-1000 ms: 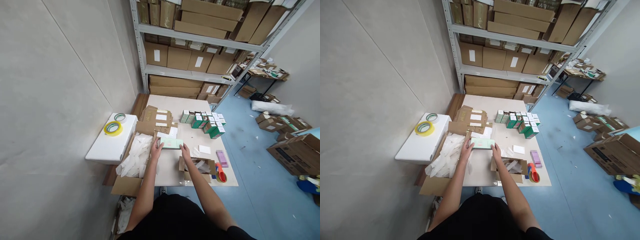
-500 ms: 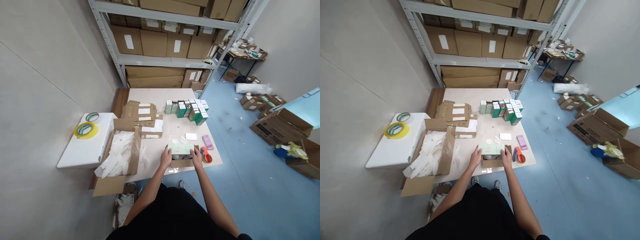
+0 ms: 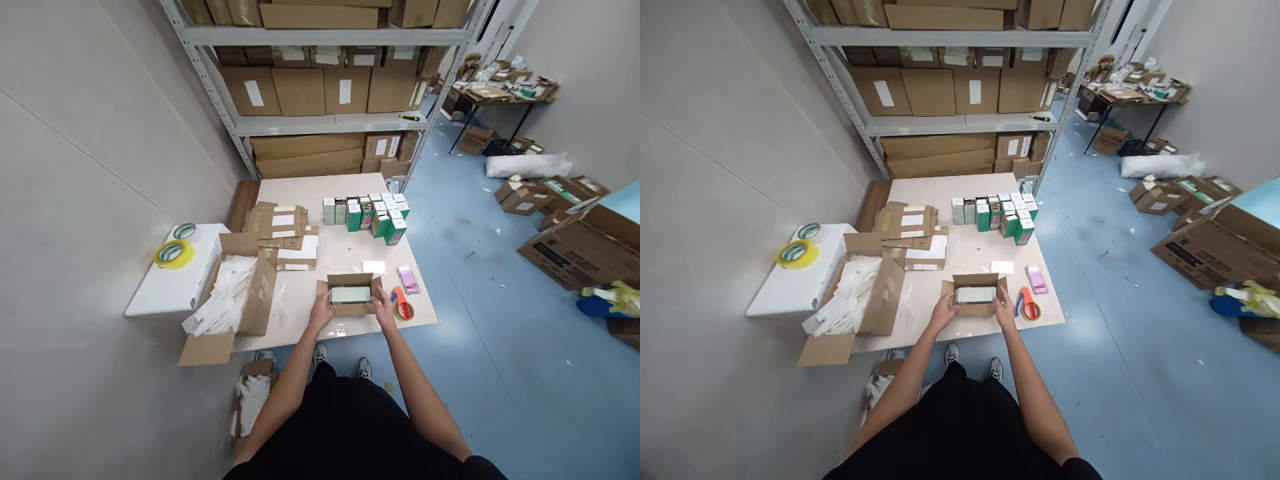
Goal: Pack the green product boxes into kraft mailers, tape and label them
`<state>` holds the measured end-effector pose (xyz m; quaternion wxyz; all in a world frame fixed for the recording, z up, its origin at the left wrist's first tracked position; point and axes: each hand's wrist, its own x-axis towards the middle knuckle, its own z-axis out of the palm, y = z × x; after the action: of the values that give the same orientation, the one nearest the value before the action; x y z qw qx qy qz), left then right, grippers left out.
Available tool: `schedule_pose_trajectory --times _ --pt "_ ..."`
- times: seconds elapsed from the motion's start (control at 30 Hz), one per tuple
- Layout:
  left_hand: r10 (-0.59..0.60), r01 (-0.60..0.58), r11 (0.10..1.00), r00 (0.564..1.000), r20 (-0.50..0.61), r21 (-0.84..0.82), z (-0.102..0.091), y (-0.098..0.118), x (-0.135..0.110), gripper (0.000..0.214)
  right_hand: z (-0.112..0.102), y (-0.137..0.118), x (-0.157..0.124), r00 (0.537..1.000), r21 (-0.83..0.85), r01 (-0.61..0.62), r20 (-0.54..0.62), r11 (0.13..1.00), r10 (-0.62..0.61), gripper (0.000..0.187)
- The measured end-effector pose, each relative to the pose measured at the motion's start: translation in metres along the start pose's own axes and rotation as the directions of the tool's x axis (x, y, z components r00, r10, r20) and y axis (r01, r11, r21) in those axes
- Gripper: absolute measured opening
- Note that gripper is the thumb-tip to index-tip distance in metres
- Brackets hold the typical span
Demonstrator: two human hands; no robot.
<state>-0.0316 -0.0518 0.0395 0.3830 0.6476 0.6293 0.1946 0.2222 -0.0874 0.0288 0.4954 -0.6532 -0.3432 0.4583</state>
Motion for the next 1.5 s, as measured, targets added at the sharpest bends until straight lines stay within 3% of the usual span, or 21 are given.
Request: schedule_pose_trajectory --times 0.1,0.23,0.3,0.4,0.57,0.7,0.8,0.93,1.03,1.13,1.27,1.4,1.5 --pt "-0.042 0.036 0.983 0.999 0.033 0.179 0.013 -0.006 0.0 0.061 -0.005 0.0 -0.006 0.998 -0.025 0.04 0.057 0.999 -0.038 0.07" --pt "-0.199 0.167 0.919 0.979 0.054 0.357 0.033 -0.005 0.004 0.08 -0.016 0.0 -0.013 0.987 -0.042 0.099 0.129 0.994 -0.093 0.065" --pt "-0.293 0.242 0.877 0.954 0.062 0.416 0.043 -0.005 0.003 0.072 -0.023 0.003 -0.016 0.982 -0.073 0.122 0.154 0.99 -0.11 0.062" --pt "-0.362 0.318 0.82 0.932 0.001 0.476 0.059 -0.004 -0.004 0.04 -0.035 0.009 -0.019 0.976 -0.119 0.144 0.182 0.982 -0.121 0.059" --pt "-0.178 0.217 0.868 0.976 -0.129 0.446 0.079 -0.003 -0.024 0.021 -0.044 0.016 -0.015 0.948 -0.146 0.197 0.281 0.97 -0.15 0.048" --pt "-0.023 0.097 0.931 0.978 -0.208 0.351 0.083 -0.001 -0.049 0.014 -0.033 0.001 -0.003 0.892 -0.248 0.323 0.404 0.913 -0.206 0.04" --pt "0.052 0.028 0.953 0.965 -0.256 0.3 0.076 -0.002 -0.072 0.012 -0.011 -0.018 0.008 0.818 -0.372 0.49 0.509 0.789 -0.269 0.043" --pt "0.163 -0.085 0.969 0.926 -0.34 0.233 0.059 -0.005 -0.103 0.013 0.028 -0.043 0.02 0.714 -0.516 0.664 0.651 0.541 -0.257 0.052" --pt "0.176 -0.085 0.972 0.881 -0.438 0.219 0.044 -0.007 -0.121 0.013 0.063 -0.059 0.024 0.649 -0.548 0.747 0.725 0.378 -0.23 0.055" --pt "0.176 -0.07 0.974 0.837 -0.518 0.216 0.024 -0.01 -0.131 0.012 0.102 -0.072 0.024 0.586 -0.523 0.8 0.785 0.293 -0.199 0.056" --pt "0.11 0.005 0.981 0.809 -0.577 0.194 -0.015 -0.019 -0.137 0.017 0.157 -0.085 0.02 0.513 -0.438 0.835 0.838 0.333 -0.185 0.057" --pt "-0.058 0.152 0.979 0.84 -0.539 0.133 -0.053 -0.039 -0.136 0.014 0.206 -0.097 0.018 0.45 -0.302 0.833 0.857 0.463 -0.251 0.056" --pt "-0.121 0.201 0.973 0.865 -0.487 0.115 -0.071 -0.058 -0.129 0.012 0.242 -0.109 0.016 0.424 -0.222 0.835 0.843 0.503 -0.332 0.052"
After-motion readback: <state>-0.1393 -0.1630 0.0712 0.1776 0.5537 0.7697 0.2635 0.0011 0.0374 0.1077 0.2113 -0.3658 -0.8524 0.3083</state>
